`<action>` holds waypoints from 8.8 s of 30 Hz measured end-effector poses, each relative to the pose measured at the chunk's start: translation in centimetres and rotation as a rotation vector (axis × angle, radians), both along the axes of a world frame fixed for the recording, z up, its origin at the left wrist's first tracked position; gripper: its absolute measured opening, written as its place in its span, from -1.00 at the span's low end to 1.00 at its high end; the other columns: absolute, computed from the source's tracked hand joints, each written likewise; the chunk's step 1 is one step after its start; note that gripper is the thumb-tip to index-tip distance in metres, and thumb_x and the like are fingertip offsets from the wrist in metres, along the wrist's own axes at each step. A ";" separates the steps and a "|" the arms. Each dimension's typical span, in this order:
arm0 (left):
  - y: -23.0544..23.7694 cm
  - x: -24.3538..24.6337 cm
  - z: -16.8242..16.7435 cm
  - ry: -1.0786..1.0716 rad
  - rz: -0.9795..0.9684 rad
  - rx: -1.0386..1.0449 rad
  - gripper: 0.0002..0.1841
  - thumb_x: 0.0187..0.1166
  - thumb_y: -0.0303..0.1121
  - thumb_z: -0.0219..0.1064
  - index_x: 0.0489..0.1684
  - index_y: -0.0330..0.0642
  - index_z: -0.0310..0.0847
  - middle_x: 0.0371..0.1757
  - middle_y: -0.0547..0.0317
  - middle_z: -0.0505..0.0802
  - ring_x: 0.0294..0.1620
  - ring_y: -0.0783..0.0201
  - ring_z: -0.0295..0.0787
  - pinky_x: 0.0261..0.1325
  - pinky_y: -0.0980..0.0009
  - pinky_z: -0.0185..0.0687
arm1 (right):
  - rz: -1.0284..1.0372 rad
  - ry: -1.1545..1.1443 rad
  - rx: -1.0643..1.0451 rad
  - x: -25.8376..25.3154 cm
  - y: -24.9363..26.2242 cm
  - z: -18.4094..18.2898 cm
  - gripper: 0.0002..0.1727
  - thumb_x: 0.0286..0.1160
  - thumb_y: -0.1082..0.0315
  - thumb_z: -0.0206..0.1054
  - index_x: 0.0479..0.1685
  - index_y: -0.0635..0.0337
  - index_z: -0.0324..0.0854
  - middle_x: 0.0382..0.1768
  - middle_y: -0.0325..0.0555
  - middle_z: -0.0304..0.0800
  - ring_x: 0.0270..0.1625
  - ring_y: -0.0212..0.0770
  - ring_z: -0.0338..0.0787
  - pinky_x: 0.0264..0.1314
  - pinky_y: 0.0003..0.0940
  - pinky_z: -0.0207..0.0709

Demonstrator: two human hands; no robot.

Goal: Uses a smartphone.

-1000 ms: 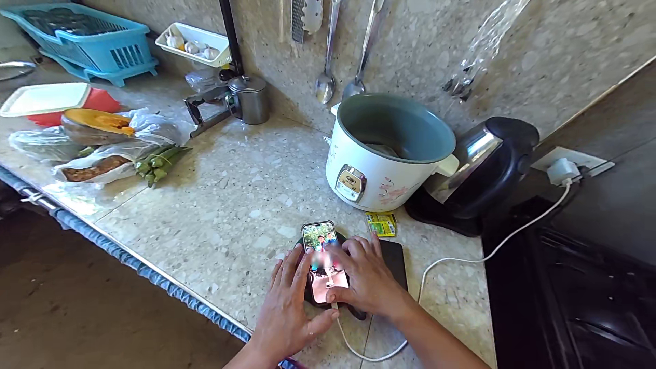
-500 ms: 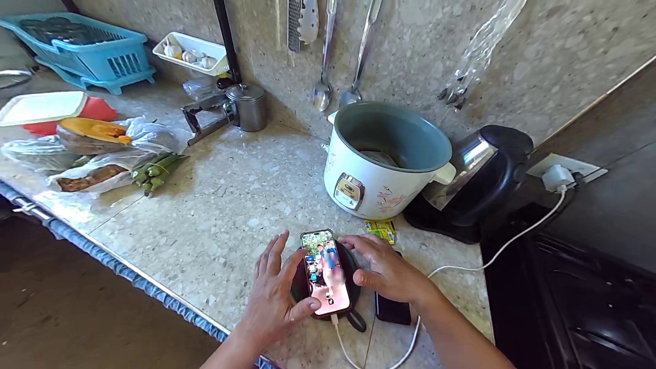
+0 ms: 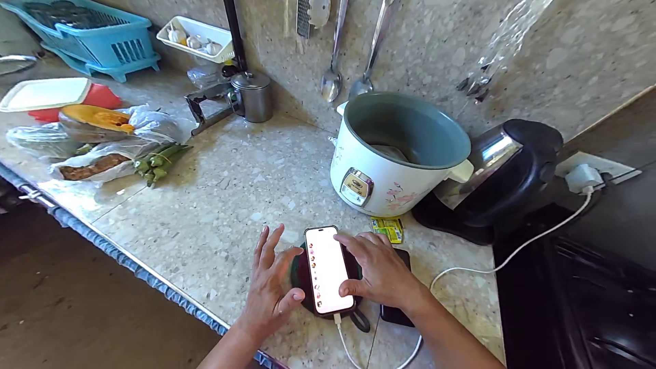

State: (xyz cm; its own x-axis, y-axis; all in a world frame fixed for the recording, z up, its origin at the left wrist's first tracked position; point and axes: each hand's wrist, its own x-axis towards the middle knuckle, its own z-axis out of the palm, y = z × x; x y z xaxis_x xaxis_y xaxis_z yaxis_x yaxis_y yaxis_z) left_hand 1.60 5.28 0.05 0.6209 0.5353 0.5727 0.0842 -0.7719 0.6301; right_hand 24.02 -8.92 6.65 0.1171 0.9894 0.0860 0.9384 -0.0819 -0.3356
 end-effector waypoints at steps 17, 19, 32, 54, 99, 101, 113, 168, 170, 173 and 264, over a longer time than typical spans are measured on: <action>0.0 0.3 0.0 0.073 0.023 -0.023 -0.02 0.45 0.64 -0.43 0.23 0.12 0.71 0.79 -0.22 0.32 0.87 -0.38 -0.18 0.80 -0.28 -0.14 | -0.001 0.016 -0.008 0.5 0.3 -1.0 0.34 0.00 -0.91 -0.36 0.64 -0.13 0.49 0.05 -0.09 0.80 0.21 0.03 0.70 0.38 0.18 0.40; 0.0 0.3 -0.1 0.076 0.021 -0.026 -0.03 0.46 0.64 -0.43 0.23 0.13 0.71 0.79 -0.21 0.32 0.87 -0.38 -0.18 0.81 -0.28 -0.15 | 0.003 0.031 -0.001 0.6 0.3 -1.0 0.33 0.03 -0.90 -0.36 0.64 -0.11 0.49 0.07 -0.08 0.80 0.21 0.03 0.70 0.37 0.17 0.41; 0.0 0.3 0.0 0.070 -0.058 -0.010 -0.06 0.46 0.64 -0.44 0.20 0.27 0.78 0.78 -0.13 0.37 0.87 -0.39 -0.19 0.79 -0.34 -0.19 | 0.064 0.233 -0.073 2.2 0.0 -0.5 0.27 0.18 -0.83 -0.50 0.60 -0.12 0.53 0.25 -0.13 0.78 0.38 -0.06 0.66 0.50 0.22 0.33; -0.2 0.7 0.1 0.229 -0.027 0.028 0.01 0.40 0.68 -0.42 0.41 0.22 0.68 0.84 -0.13 0.27 0.86 -0.45 -0.21 0.75 -0.41 -0.15 | -0.032 0.118 -0.136 1.3 1.8 -0.1 0.28 0.18 -0.83 -0.34 0.78 -0.09 0.32 0.13 -0.06 0.80 0.24 0.05 0.69 0.40 0.22 0.40; -0.1 0.5 0.3 0.165 0.021 -0.040 -0.06 0.47 0.63 -0.35 0.26 0.17 0.75 0.79 -0.17 0.34 0.86 -0.43 -0.17 0.78 -0.34 -0.14 | 0.015 0.042 -0.240 0.9 1.7 0.8 0.20 0.10 -0.86 -0.23 0.67 -0.28 0.45 0.11 -0.01 0.72 0.29 0.09 0.62 0.37 0.21 0.35; -0.2 0.5 0.3 0.163 0.020 -0.042 -0.06 0.47 0.63 -0.35 0.26 0.16 0.76 0.79 -0.18 0.35 0.86 -0.43 -0.17 0.77 -0.34 -0.12 | 0.012 0.041 -0.238 0.9 1.7 0.8 0.23 0.07 -0.88 -0.25 0.71 -0.29 0.40 0.13 -0.02 0.73 0.31 0.09 0.62 0.38 0.21 0.36; -0.1 0.5 0.2 0.167 0.019 -0.040 -0.06 0.47 0.63 -0.35 0.27 0.17 0.75 0.79 -0.18 0.34 0.86 -0.44 -0.16 0.76 -0.36 -0.13 | 0.012 0.084 -0.228 1.1 1.7 0.9 0.24 0.09 -0.86 -0.23 0.72 -0.21 0.38 0.21 -0.02 0.74 0.36 0.10 0.62 0.40 0.25 0.36; 0.0 0.4 0.3 0.149 0.010 -0.065 -0.07 0.49 0.62 -0.36 0.28 0.16 0.73 0.79 -0.16 0.34 0.87 -0.38 -0.15 0.79 -0.31 -0.14 | 0.027 0.113 -0.224 1.4 1.7 1.0 0.28 0.09 -0.88 -0.32 0.79 -0.23 0.31 0.20 -0.05 0.75 0.31 0.08 0.64 0.42 0.24 0.36; 0.0 0.4 0.3 0.146 0.009 -0.069 -0.07 0.49 0.61 -0.34 0.30 0.16 0.73 0.79 -0.16 0.35 0.87 -0.38 -0.14 0.78 -0.32 -0.12 | 0.033 0.154 -0.213 1.7 1.7 1.0 0.28 0.13 -0.86 -0.37 0.80 -0.19 0.28 0.20 -0.07 0.77 0.29 0.05 0.67 0.44 0.26 0.37; 0.1 0.4 0.2 0.135 0.010 -0.062 -0.08 0.50 0.61 -0.33 0.29 0.16 0.73 0.78 -0.17 0.36 0.86 -0.40 -0.13 0.78 -0.33 -0.12 | 0.037 0.194 -0.187 2.3 1.7 0.6 0.29 0.15 -0.85 -0.42 0.81 -0.16 0.27 0.13 -0.11 0.79 0.21 0.00 0.71 0.41 0.26 0.40; -0.2 0.7 0.6 0.268 0.078 -0.051 -0.54 0.27 -0.32 0.25 0.20 0.13 0.78 0.78 0.00 0.40 0.86 -0.33 -0.06 0.72 -0.28 0.10 | -0.049 0.182 -0.311 2.3 2.4 1.4 -0.41 0.67 0.36 0.08 0.72 -0.14 0.36 0.17 -0.20 0.81 0.31 -0.10 0.71 0.51 0.11 0.39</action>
State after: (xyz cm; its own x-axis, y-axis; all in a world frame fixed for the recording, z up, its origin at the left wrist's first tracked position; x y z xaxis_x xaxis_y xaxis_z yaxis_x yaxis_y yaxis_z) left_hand 2.26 5.06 0.68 0.7020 0.6115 0.3651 0.3109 -0.7243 0.6154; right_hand 26.36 -6.54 8.00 0.1504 0.9579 -0.2446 0.8579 -0.2494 -0.4493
